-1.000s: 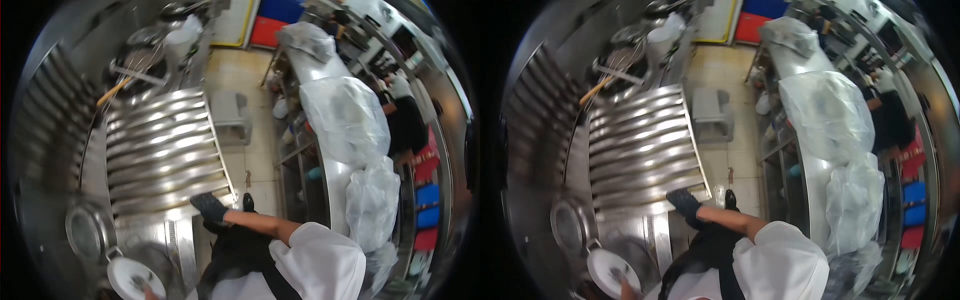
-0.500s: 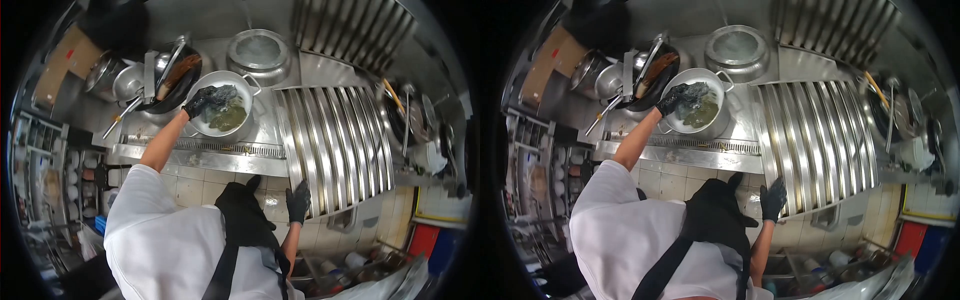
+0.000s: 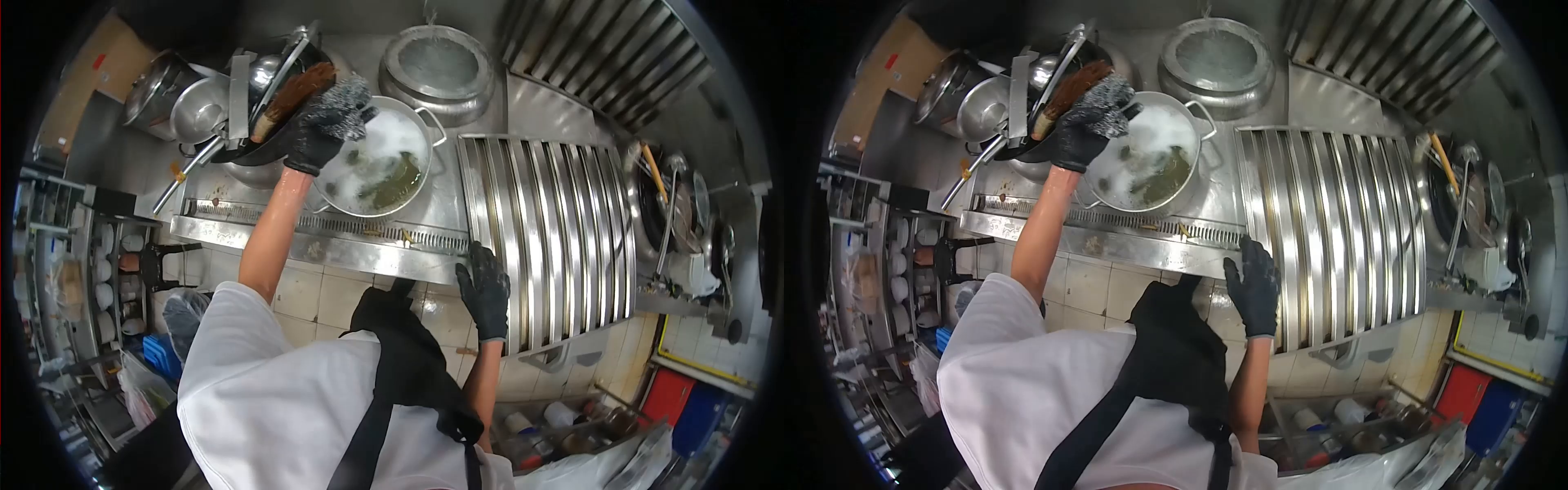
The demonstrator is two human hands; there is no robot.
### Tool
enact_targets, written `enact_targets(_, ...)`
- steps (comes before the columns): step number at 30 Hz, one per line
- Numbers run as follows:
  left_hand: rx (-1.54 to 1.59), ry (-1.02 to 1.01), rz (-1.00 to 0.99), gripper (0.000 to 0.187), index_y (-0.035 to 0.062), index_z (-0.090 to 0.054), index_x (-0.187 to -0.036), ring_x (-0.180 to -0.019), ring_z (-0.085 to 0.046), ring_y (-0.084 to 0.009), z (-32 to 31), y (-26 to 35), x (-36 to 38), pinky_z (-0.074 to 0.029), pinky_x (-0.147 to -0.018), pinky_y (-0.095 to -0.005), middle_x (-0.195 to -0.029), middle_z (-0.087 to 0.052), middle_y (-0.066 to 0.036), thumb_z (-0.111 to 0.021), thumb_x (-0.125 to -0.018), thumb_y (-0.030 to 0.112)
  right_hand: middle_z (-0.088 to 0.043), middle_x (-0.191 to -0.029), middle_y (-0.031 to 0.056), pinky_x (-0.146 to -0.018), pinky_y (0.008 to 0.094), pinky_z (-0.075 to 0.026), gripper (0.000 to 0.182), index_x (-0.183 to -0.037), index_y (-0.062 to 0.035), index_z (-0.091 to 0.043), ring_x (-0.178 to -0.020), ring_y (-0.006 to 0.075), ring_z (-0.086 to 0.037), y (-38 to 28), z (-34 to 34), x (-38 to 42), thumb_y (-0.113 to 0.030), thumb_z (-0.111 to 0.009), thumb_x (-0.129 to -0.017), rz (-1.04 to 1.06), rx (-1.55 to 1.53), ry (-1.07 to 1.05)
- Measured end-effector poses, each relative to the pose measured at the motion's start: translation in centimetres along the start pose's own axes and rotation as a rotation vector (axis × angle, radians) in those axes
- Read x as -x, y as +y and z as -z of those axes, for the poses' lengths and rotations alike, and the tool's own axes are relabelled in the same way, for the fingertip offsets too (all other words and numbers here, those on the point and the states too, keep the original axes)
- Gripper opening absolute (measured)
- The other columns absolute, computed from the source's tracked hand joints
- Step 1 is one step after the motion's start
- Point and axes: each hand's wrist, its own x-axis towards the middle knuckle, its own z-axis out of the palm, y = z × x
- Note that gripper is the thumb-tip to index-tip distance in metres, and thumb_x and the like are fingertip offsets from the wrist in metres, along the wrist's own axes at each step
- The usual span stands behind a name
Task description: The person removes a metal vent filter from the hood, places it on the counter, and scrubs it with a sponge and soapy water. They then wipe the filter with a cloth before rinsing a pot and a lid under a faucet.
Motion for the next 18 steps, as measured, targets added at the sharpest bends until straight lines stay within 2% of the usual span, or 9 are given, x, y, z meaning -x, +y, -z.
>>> enact_targets(3, 0.381, -0.023, -0.034, 0.046, -0.0078, -0.046, -0.135, -0.124, -0.054, -0.0305, -1.6, -0.7, -0.5, -0.043, -0.107, -0.0444, -0.138, -0.053, -0.019, -0.048, -0.093, 0.011, -0.063, -0.123, 0.0182, -0.096, 0.0441, -0.047, 0.039, -0.125, -0.0053, -0.061, -0.113, 0.0353, -0.059, 3.8, 0.3, 5.1, -0.023, -0.065, -0.090, -0.046, -0.015, 0.042)
enact_targets(6, 0.449, 0.158, 0.292, 0.042, 0.0008, -0.052, -0.132, -0.124, -0.053, -0.0249, 0.0, -3.8, 0.8, -0.044, -0.105, -0.0372, -0.136, -0.054, -0.012, -0.046, -0.094, 0.017, -0.065, -0.120, 0.0140, -0.096, 0.0412, -0.048, 0.033, -0.122, -0.0048, -0.063, -0.113, 0.0319, -0.061, 7.3, 2.0, 12.9, -0.013, -0.065, -0.090, -0.256, 0.089, 0.091)
enact_targets(8, -1.063, -0.226, -0.034, 0.037, 0.0062, -0.059, -0.124, -0.115, -0.057, -0.0289, 0.7, -4.7, 2.8, -0.045, -0.102, -0.0392, -0.125, -0.061, -0.011, -0.054, -0.089, 0.018, -0.066, -0.118, 0.0136, -0.095, 0.0405, -0.049, 0.028, -0.119, -0.0053, -0.064, -0.111, 0.0304, -0.062, 8.8, 3.5, 18.3, -0.014, -0.063, -0.092, -0.402, 0.109, 0.173)
enact_targets(10, -1.836, -0.524, -0.473, 0.033, 0.0117, -0.066, -0.116, -0.107, -0.062, -0.0329, 1.3, -5.1, 2.7, -0.046, -0.099, -0.0412, -0.114, -0.068, -0.009, -0.061, -0.085, 0.019, -0.067, -0.115, 0.0143, -0.093, 0.0397, -0.050, 0.024, -0.116, -0.0053, -0.064, -0.109, 0.0304, -0.063, 10.2, 4.5, 24.4, -0.016, -0.061, -0.094, -0.582, 0.148, 0.239)
enact_targets(12, -1.383, -0.253, 0.161, 0.022, 0.0091, -0.073, -0.099, -0.102, -0.065, -0.0295, -1.2, -5.2, 2.6, -0.050, -0.091, -0.0376, -0.104, -0.071, -0.010, -0.059, -0.082, 0.014, -0.063, -0.123, 0.0158, -0.095, 0.0435, -0.047, 0.031, -0.121, -0.0079, -0.063, -0.115, 0.0326, -0.058, 10.9, 5.0, 30.6, -0.021, -0.062, -0.093, -0.751, 0.109, 0.373)
enact_targets(14, -1.343, -0.274, -0.327, 0.024, -0.0007, -0.070, -0.097, -0.092, -0.066, -0.0253, 0.8, -7.0, 2.8, -0.051, -0.083, -0.0354, -0.097, -0.071, -0.015, -0.051, -0.085, 0.008, -0.060, -0.127, 0.0157, -0.097, 0.0425, -0.046, 0.033, -0.121, -0.0080, -0.062, -0.117, 0.0330, -0.057, 11.2, 5.1, 36.1, -0.024, -0.062, -0.092, -0.892, 0.153, 0.493)
enact_targets(15, -1.374, -0.587, -0.164, 0.026, -0.0041, -0.067, -0.102, -0.090, -0.065, -0.0253, 0.5, -5.1, 1.3, -0.051, -0.082, -0.0357, -0.097, -0.069, -0.015, -0.049, -0.086, 0.008, -0.060, -0.127, 0.0157, -0.097, 0.0425, -0.046, 0.033, -0.121, -0.0080, -0.062, -0.117, 0.0330, -0.057, 11.0, 5.3, 38.3, -0.024, -0.062, -0.092, -0.954, 0.163, 0.539)
enact_targets(17, -1.185, -0.397, 0.399, 0.029, -0.0020, -0.064, -0.109, -0.095, -0.064, -0.0229, -2.2, -2.6, 0.6, -0.051, -0.083, -0.0337, -0.102, -0.067, -0.014, -0.051, -0.087, 0.012, -0.061, -0.124, 0.0162, -0.098, 0.0419, -0.045, 0.035, -0.121, -0.0076, -0.061, -0.117, 0.0342, -0.056, 11.5, 6.3, 42.1, -0.027, -0.063, -0.092, -1.125, 0.141, 0.475)
enact_targets(18, -1.361, -0.342, 0.286, 0.030, 0.0006, -0.065, -0.111, -0.098, -0.063, -0.0225, -2.5, -2.6, 0.7, -0.051, -0.084, -0.0331, -0.106, -0.066, -0.011, -0.051, -0.089, 0.016, -0.061, -0.122, 0.0173, -0.100, 0.0414, -0.044, 0.039, -0.121, -0.0055, -0.061, -0.117, 0.0351, -0.056, 12.6, 5.6, 44.2, -0.031, -0.062, -0.092, -1.170, 0.058, 0.514)
